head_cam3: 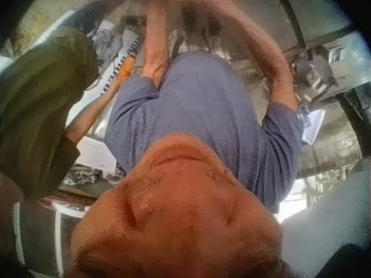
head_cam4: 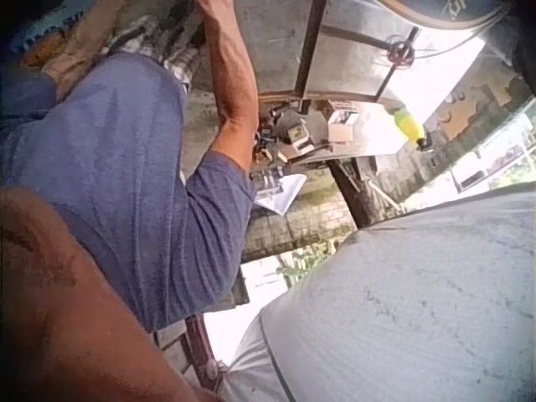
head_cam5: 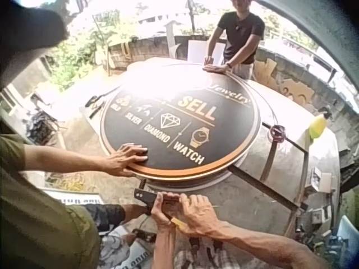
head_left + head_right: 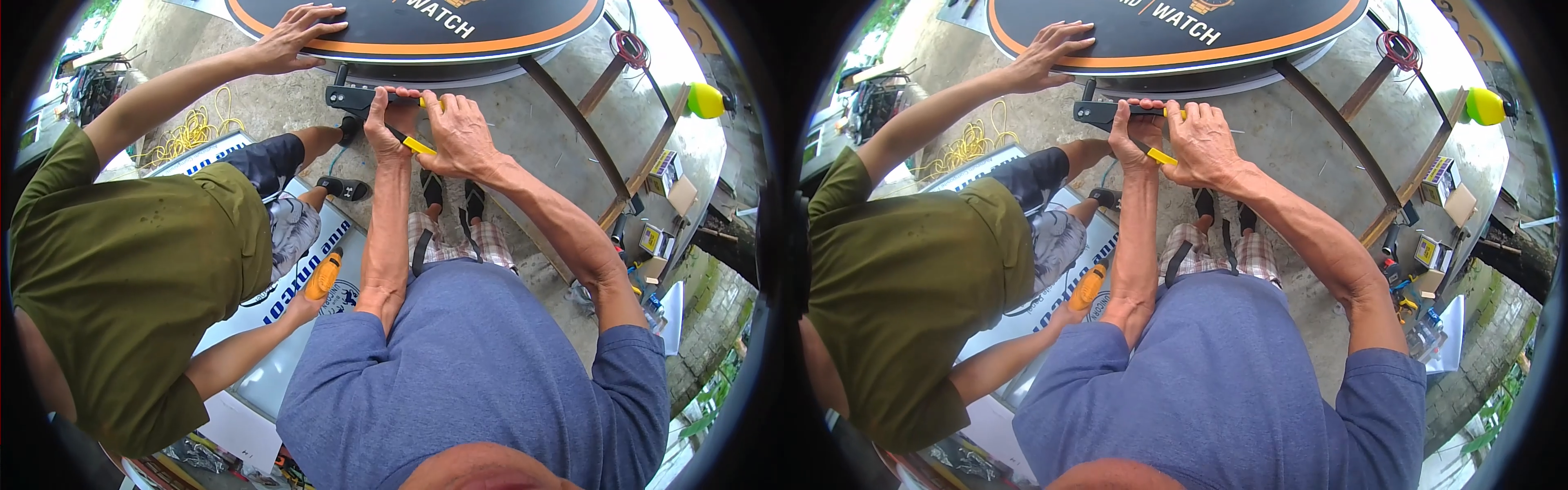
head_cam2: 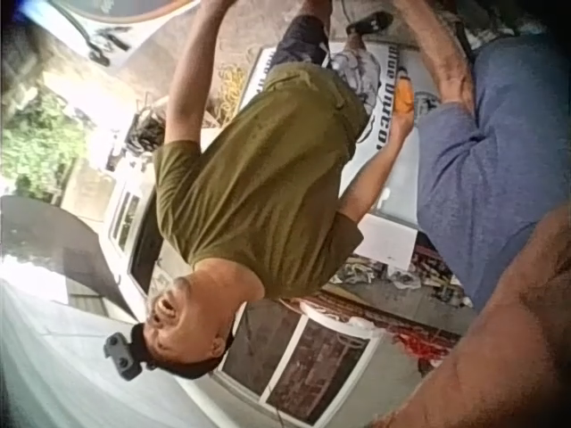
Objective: Using a manual rivet gun to secure the metal frame to a circular business sign.
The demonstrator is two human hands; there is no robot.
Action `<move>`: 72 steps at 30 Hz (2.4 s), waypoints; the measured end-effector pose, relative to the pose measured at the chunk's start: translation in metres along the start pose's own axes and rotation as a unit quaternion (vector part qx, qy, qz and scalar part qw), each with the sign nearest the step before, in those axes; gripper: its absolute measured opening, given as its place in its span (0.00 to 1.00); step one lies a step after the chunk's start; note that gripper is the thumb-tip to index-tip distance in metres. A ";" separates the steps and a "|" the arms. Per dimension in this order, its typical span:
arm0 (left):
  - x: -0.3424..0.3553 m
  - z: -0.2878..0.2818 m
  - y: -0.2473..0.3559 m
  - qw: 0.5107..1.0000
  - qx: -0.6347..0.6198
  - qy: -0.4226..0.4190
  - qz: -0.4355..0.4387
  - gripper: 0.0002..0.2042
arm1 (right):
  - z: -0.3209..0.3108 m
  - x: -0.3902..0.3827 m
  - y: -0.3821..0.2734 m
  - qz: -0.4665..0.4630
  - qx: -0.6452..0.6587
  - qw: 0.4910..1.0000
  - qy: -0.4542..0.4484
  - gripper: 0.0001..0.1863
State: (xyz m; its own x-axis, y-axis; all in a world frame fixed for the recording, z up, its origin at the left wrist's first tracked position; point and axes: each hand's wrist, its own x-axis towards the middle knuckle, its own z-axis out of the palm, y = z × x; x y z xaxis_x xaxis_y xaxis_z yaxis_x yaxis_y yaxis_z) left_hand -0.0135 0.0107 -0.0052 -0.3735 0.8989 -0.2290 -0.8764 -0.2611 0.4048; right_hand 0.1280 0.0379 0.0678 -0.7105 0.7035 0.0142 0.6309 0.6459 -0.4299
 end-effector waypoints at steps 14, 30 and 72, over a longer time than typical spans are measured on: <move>0.004 -0.002 -0.005 0.999 0.034 0.012 0.016 0.10 | 0.000 0.000 0.003 -0.003 -0.004 1.000 0.002 0.43; 0.015 0.018 -0.012 0.983 0.060 0.162 0.061 0.19 | 0.014 0.007 0.010 0.006 0.059 0.997 -0.039 0.17; -0.198 0.122 -0.112 0.847 0.475 -0.084 -0.224 0.11 | -0.048 -0.309 0.177 0.224 0.292 0.897 0.243 0.11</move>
State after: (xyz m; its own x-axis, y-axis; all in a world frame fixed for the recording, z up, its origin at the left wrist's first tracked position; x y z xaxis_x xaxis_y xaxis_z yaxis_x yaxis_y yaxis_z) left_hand 0.1958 -0.0948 0.1030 0.0492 0.8910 -0.4514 -0.2493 0.4486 0.8583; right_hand 0.4745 -0.0508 0.0310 -0.1172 0.9917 0.0522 0.4475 0.0997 -0.8887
